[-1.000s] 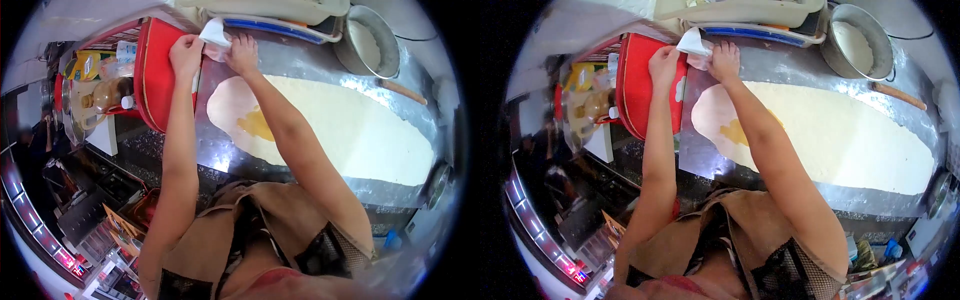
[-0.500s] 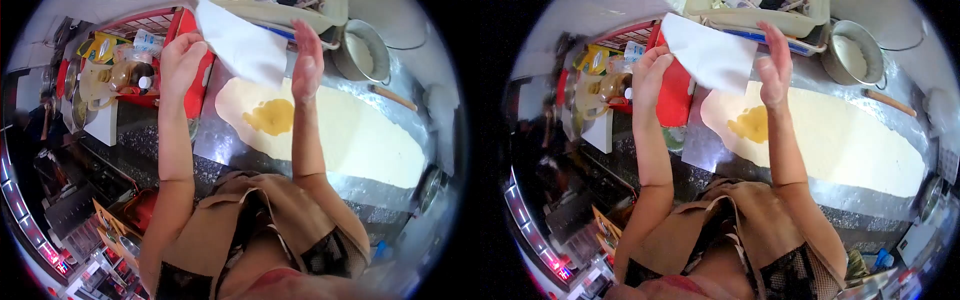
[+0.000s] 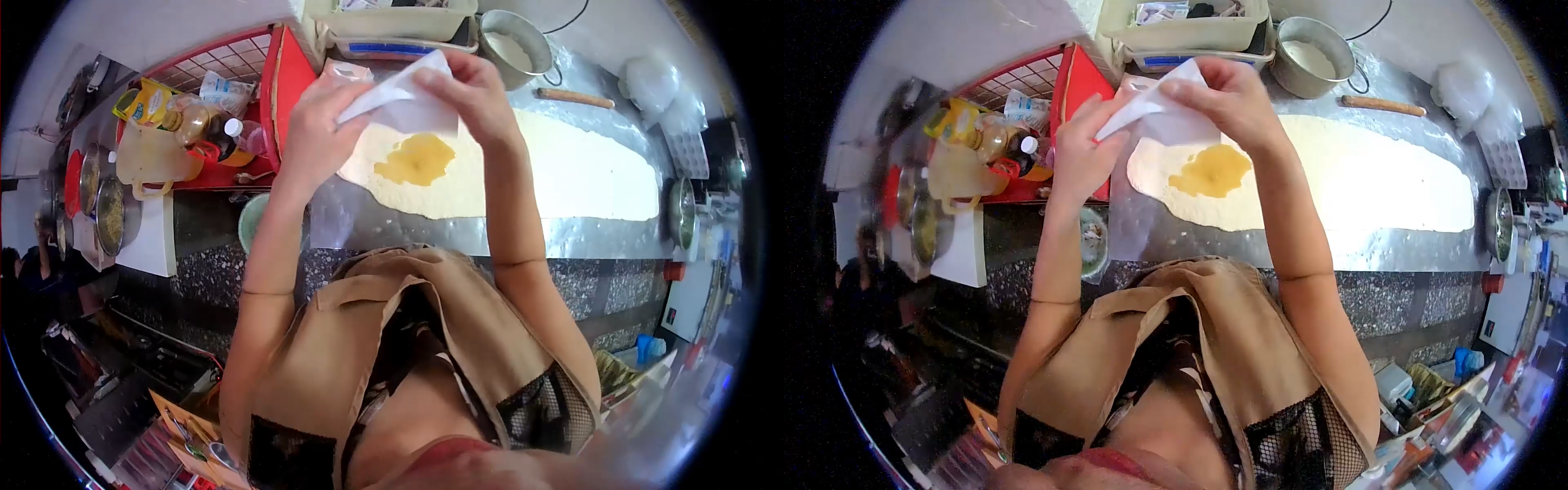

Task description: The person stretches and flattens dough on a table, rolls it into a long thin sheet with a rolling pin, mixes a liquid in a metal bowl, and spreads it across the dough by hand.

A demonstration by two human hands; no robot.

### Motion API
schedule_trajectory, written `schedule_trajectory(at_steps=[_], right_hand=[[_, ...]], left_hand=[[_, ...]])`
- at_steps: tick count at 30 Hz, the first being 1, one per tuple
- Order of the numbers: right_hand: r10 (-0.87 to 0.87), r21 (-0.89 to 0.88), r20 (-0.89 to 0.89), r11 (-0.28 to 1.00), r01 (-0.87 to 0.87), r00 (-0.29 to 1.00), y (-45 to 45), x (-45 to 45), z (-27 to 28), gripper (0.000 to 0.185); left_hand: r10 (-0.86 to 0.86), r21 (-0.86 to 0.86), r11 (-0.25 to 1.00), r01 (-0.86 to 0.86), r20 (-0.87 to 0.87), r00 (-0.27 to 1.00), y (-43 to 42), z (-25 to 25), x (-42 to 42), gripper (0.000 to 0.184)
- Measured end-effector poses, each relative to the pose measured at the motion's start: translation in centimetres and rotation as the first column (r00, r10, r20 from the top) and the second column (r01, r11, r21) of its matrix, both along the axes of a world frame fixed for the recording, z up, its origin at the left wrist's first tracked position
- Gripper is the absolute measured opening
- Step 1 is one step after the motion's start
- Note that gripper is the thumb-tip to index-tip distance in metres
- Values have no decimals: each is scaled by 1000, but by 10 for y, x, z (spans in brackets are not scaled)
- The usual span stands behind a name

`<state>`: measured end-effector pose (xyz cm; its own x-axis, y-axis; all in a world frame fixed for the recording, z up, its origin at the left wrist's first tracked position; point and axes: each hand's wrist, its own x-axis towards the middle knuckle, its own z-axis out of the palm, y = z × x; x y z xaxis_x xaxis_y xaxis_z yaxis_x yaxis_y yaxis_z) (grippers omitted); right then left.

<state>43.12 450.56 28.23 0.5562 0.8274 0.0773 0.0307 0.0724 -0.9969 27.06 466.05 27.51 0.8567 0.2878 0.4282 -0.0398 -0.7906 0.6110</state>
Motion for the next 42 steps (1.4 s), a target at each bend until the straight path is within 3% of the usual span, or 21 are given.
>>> schedule_trajectory(at_steps=[1, 2, 3, 5, 6, 7, 8, 9, 10, 12, 13, 16, 19, 28, 34, 35, 36, 37, 38, 40, 42], right_hand=[[-108, 58, 113, 993, 102, 988, -6, -5, 7, 43], [-115, 66, 120, 992, 108, 986, -8, -6, 9, 43], [-121, 237, 248, 970, 61, 961, -11, -7, 10, 47], [29, 278, 346, 952, -132, 938, -19, -13, 12, 55], [194, 172, 309, 952, -255, 931, -21, -18, 16, 59], [69, 192, 105, 977, -88, 992, -27, -30, 20, 53], [-56, 181, -100, 981, 74, 993, -33, -52, 31, 48], [-97, 237, -200, 961, 144, 975, -37, -70, 36, 45], [-85, 319, -245, 933, 163, 966, -41, -85, 41, 43], [-51, 457, -303, 868, 192, 952, -46, -113, 48, 39], [-32, 508, -307, 840, 193, 951, -48, -123, 51, 36], [5, 610, -291, 772, 181, 957, -53, -143, 59, 30], [25, 665, -274, 727, 170, 961, -57, -154, 66, 24], [107, 801, -214, 588, 112, 971, -75, -190, 90, 17], [118, 850, -258, 499, 168, 959, -73, -208, 106, 26], [169, 896, -205, 428, 116, 964, -81, -205, 92, 27], [221, 934, -147, 353, 61, 964, -83, -201, 87, 27], [176, 860, -214, 500, 100, 961, -94, -204, 92, 27], [185, 874, -155, 483, 47, 970, -80, -196, 95, 27], [198, 888, -86, 460, -15, 977, -59, -176, 93, 27], [226, 799, -227, 599, 48, 947, -50, -162, 74, 21]], left_hand=[[-37, -206, 978, 29, -36, 999, 2, 0, -7, 43], [-83, -405, 913, 48, -68, 994, 1, 4, -11, 37], [-131, -370, 922, 114, -22, 991, 0, 10, -16, 27], [-201, -311, 931, 192, 5, 980, -2, 23, -22, 27], [-272, -240, 932, 271, 28, 962, -1, 33, -23, 27], [-274, -217, 936, 277, 43, 961, -7, 43, -25, 27], [-173, -369, 904, 217, 149, 974, -22, 52, -32, 27], [-58, -522, 835, 174, 230, 971, -39, 62, -41, 27], [-35, -552, 808, 205, 303, 952, -56, 79, -54, 26], [30, -372, 906, 202, 532, 846, -75, 79, -72, 15], [55, -280, 946, 162, 631, 774, -84, 80, -81, 18], [249, -667, 722, 183, 498, 831, -125, 100, -135, 17], [418, -939, 265, 221, 318, 851, -175, 125, -158, 5], [475, -793, 1, 609, 536, 698, -191, 140, -123, 17], [624, -624, -247, 741, 483, 614, -196, 153, -98, 26], [664, -556, -287, 780, 472, 581, -198, 153, -96, 27], [567, -552, -126, 824, 642, 517, -184, 134, -95, 24], [432, -512, 33, 859, 782, 449, -170, 114, -95, 22], [258, -421, 186, 888, 893, 369, -158, 100, -93, 21], [55, -286, 320, 903, 957, 283, -152, 93, -86, 23], [140, -273, 294, 916, 960, 242, -152, 87, -79, 13]])
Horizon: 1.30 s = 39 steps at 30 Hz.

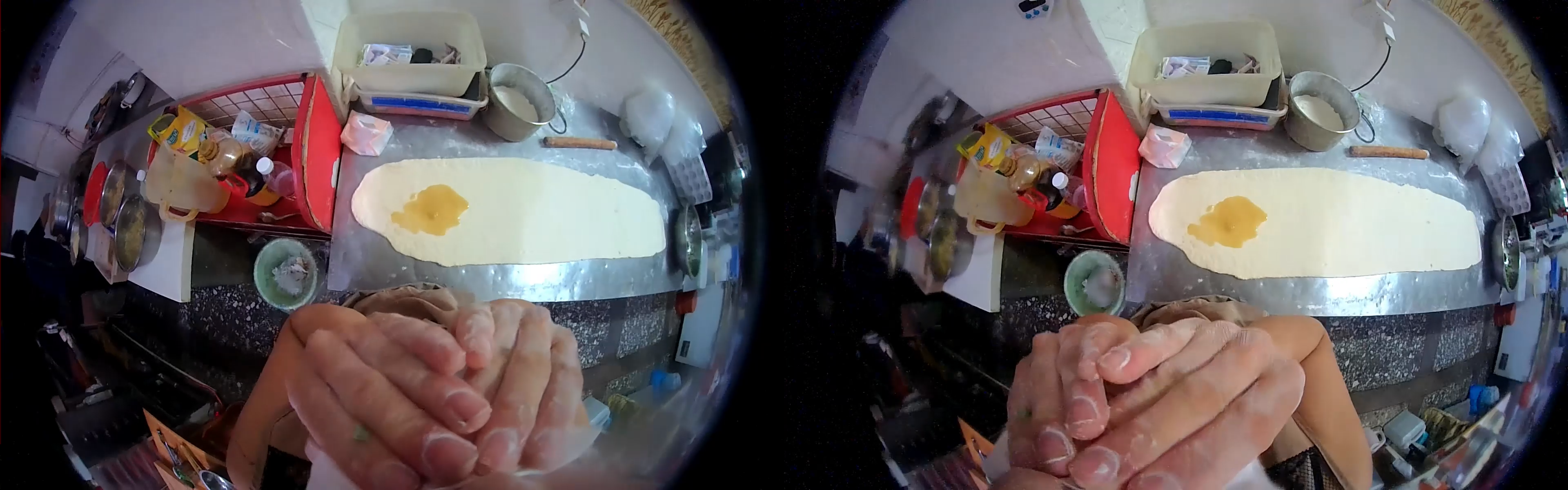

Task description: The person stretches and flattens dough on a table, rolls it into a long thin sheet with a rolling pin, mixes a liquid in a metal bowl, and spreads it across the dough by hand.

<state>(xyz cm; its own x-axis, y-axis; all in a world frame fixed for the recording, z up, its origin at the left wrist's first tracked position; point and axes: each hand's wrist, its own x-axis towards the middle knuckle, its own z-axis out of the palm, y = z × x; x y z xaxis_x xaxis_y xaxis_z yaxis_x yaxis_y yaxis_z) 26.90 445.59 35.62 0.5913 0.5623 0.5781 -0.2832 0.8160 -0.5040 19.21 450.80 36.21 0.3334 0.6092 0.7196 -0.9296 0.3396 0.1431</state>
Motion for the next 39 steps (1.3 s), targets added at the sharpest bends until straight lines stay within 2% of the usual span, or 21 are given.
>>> schedule_trajectory(at_steps=[1, 4, 5, 6, 7, 10, 11, 13, 14, 16, 17, 18, 19, 20, 21, 23, 26, 29, 31, 34, 39], right_hand=[[28, -76, -51, 997, -32, 998, 4, 6, -8, 23], [50, -261, -243, 959, -115, 969, 22, 32, -27, 36], [28, -285, -329, 950, -128, 944, 35, 45, -33, 37], [2, -304, -413, 942, -140, 911, 47, 57, -39, 40], [97, -196, -439, 960, -201, 893, 59, 70, -55, 37], [190, -133, -583, 937, -324, 790, 70, 83, -85, 36], [162, -157, -604, 936, -315, 780, 70, 82, -85, 36], [164, -152, -633, 932, -329, 756, 73, 83, -92, 36], [167, -148, -648, 930, -338, 743, 73, 84, -94, 35], [121, -165, -652, 941, -295, 748, 72, 81, -92, 34], [76, -185, -649, 949, -255, 757, 71, 80, -90, 33], [78, -183, -650, 949, -256, 756, 60, 72, -71, 33], [21, -276, -481, 945, -175, 876, 41, 57, -44, 33], [-47, -347, -297, 936, -62, 954, 22, 43, -17, 33], [-45, -295, -132, 955, 3, 990, 6, 29, -1, 33], [72, -19, 25, 997, -72, 997, -10, 5, 6, 32], [61, 48, 37, 997, -63, 997, -16, -6, 3, 31], [-10, 1, 11, 1000, 10, 1000, -13, -2, 6, 30], [-55, -55, -14, 997, 54, 998, -8, 5, -1, 30], [-89, -57, -9, 994, 89, 996, -5, 14, -2, 29], [-97, 16, 44, 995, 96, 994, -9, 15, 7, 27]], left_hand=[[2, -28, 1000, -2, 12, 1000, 4, -4, 2, 11], [-26, -270, 955, -125, -494, 869, 72, -43, 16, 28], [-75, -306, 944, -122, -562, 824, 93, -52, 24, 29], [-144, -324, 944, -64, -577, 804, 107, -58, 33, 31], [-214, -338, 941, 9, -575, 790, 117, -63, 40, 33], [-430, -298, 900, 318, -488, 760, 119, -63, 48, 36], [-430, -306, 900, 311, -498, 753, 119, -65, 47, 36], [-350, -390, 916, 100, -650, 675, 121, -68, 46, 35], [-351, -390, 916, 99, -656, 669, 120, -71, 48, 35], [-81, -192, 969, -158, -844, 531, 114, -79, 54, 35], [-80, -190, 969, -158, -845, 528, 106, -75, 53, 35], [159, 9, 963, -268, -823, 545, 93, -63, 48, 28], [386, 196, 904, -379, -753, 532, 77, -47, 42, 22], [381, 217, 908, -359, -785, 489, 62, -30, 30, 18], [377, 239, 911, -337, -813, 444, 47, -13, 18, 15], [337, 251, 934, -253, -851, 402, 25, 12, -1, 14], [390, 401, 912, -85, -782, 486, 18, 7, -6, 15], [591, 733, 679, -26, -526, 611, 21, -2, 11, 16], [640, 845, 534, -38, -374, 671, 19, -9, 28, 17], [654, 898, 435, -71, -261, 710, 17, -12, 50, 18], [637, 899, 429, -93, -227, 737, 17, -22, 62, 21]])
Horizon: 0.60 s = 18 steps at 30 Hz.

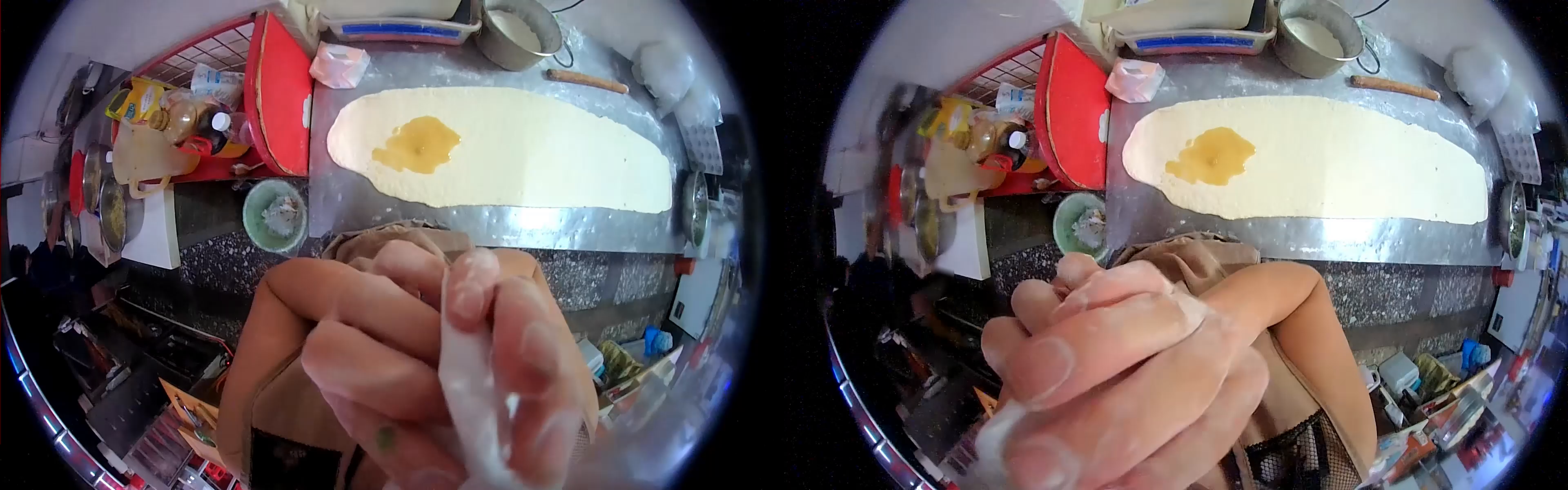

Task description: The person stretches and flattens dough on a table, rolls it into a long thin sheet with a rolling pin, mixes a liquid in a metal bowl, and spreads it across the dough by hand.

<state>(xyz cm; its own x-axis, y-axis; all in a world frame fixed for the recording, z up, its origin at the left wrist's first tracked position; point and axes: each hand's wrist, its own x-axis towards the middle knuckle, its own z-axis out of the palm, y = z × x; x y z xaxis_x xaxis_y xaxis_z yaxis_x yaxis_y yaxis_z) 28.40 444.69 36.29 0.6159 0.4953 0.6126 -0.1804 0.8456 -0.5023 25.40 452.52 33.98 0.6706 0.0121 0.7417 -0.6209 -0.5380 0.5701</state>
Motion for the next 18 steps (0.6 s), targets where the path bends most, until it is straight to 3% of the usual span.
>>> schedule_trajectory(at_steps=[4, 8, 14, 15, 17, 18], right_hand=[[-88, -105, -35, 991, 83, 996, 9, 13, -16, 26], [-246, -316, -96, 927, 205, 965, 27, 40, -45, 25], [-488, -707, -147, 660, 253, 860, 73, 113, -127, 23], [-511, -751, -149, 615, 239, 847, 81, 130, -151, 23], [-505, -774, -198, 606, 183, 840, 92, 167, -216, 25], [-505, -824, -101, 525, 213, 857, 99, 178, -231, 21]], left_hand=[[19, 35, 999, -19, 17, 1000, 6, -16, 11, 23], [96, 105, 989, -101, 53, 994, 26, -35, 30, 24], [467, 297, 819, -491, 150, 871, 92, -112, 101, 28], [512, 282, 805, -522, 114, 851, 102, -130, 109, 28], [415, -71, 895, -440, -222, 882, 118, -171, 116, 25], [415, -70, 895, -441, -232, 880, 122, -191, 124, 25]])
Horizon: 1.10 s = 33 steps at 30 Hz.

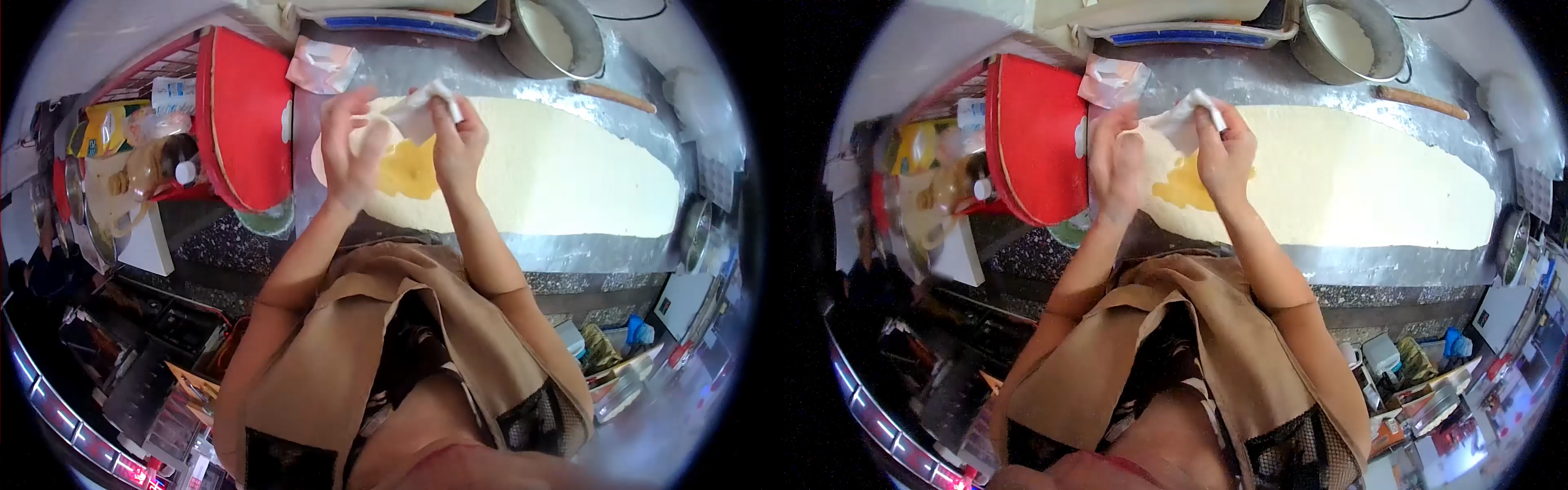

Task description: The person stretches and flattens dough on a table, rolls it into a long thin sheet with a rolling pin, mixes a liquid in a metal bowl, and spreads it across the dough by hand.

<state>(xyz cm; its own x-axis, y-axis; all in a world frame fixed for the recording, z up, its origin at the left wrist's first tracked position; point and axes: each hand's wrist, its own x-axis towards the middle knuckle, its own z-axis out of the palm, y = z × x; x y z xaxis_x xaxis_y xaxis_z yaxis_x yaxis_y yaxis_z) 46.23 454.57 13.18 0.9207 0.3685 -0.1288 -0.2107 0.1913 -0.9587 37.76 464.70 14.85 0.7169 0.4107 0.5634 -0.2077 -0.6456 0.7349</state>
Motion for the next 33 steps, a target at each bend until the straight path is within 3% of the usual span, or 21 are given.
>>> schedule_trajectory(at_steps=[1, 2, 3, 4, 5, 7, 8, 9, 10, 11, 12, 13, 14, 15, 16, 18, 19, 21, 27, 29, 33], right_hand=[[2, -4, -9, 1000, -2, 1000, 4, 5, -15, 21], [62, -77, -5, 995, -62, 998, 9, 7, -27, 17], [123, -150, -6, 981, -122, 992, 13, 9, -38, 13], [113, -225, 171, 972, -73, 979, 19, 11, -49, 12], [115, -230, 161, 970, -76, 980, 26, 15, -52, 12], [141, -480, -6, 868, -126, 990, 40, 26, -52, 21], [113, -485, -18, 868, -107, 993, 50, 37, -58, 28], [122, -449, -61, 883, -136, 991, 58, 52, -76, 28], [79, -287, -59, 953, -93, 995, 69, 64, -96, 25], [25, -125, -114, 991, -40, 993, 77, 73, -107, 23], [144, -153, -28, 977, -147, 989, 74, 92, -140, 36], [17, -368, 121, 929, 29, 992, 65, 99, -147, 44], [-2, -391, 216, 916, 88, 976, 45, 96, -154, 55], [-14, -403, 316, 903, 147, 949, 25, 92, -156, 67], [-20, -409, 321, 899, 158, 947, 1, 83, -156, 67], [357, -704, 646, 619, 347, 675, -55, 39, -135, 50], [482, -832, 505, 492, 255, 716, -79, 14, -131, 57], [658, -912, 408, 268, 309, 633, -111, -30, -132, 67], [551, -941, 329, 264, 214, 767, -96, -84, -156, 82], [469, -877, 410, 439, 196, 782, -70, -97, -169, 84], [540, -844, 396, 533, 63, 742, -3, -135, -158, 84]], left_hand=[[110, -423, 894, -151, -119, 987, 2, -20, 9, 23], [161, -739, 597, -312, -271, 949, 7, -31, 19, 22], [162, -740, 592, -320, -280, 946, 13, -41, 25, 22], [156, -601, 710, -366, -373, 915, 19, -51, 30, 23], [163, -444, 809, -386, -460, 873, 25, -58, 37, 24], [251, -205, 913, -353, -400, 881, 44, -85, 59, 21], [290, -38, 944, -326, -370, 883, 55, -105, 69, 23], [244, -44, 949, -312, -524, 816, 65, -90, 80, 31], [348, 196, 935, -296, -671, 655, 84, -94, 95, 43], [365, 159, 927, -340, -592, 719, 95, -97, 98, 48], [332, 162, 936, -311, -695, 638, 119, -108, 100, 42], [286, 229, 957, -179, -639, 714, 110, -60, 90, 43], [248, 78, 968, -236, -392, 886, 108, -67, 72, 42], [224, -18, 969, -245, -349, 910, 95, -49, 51, 42], [263, 49, 964, -261, -307, 915, 90, -60, 30, 38], [250, 101, 968, -230, -346, 904, 74, -101, -30, 38], [200, 84, 980, -182, -424, 883, 63, -118, -61, 42], [212, 173, 974, -147, -459, 863, 38, -137, -108, 50], [328, 372, 915, -153, -471, 819, 24, -190, -175, 59], [330, 364, 917, -164, -463, 822, 24, -195, -173, 60], [331, 291, 931, -218, -431, 839, 25, -198, -175, 61]])
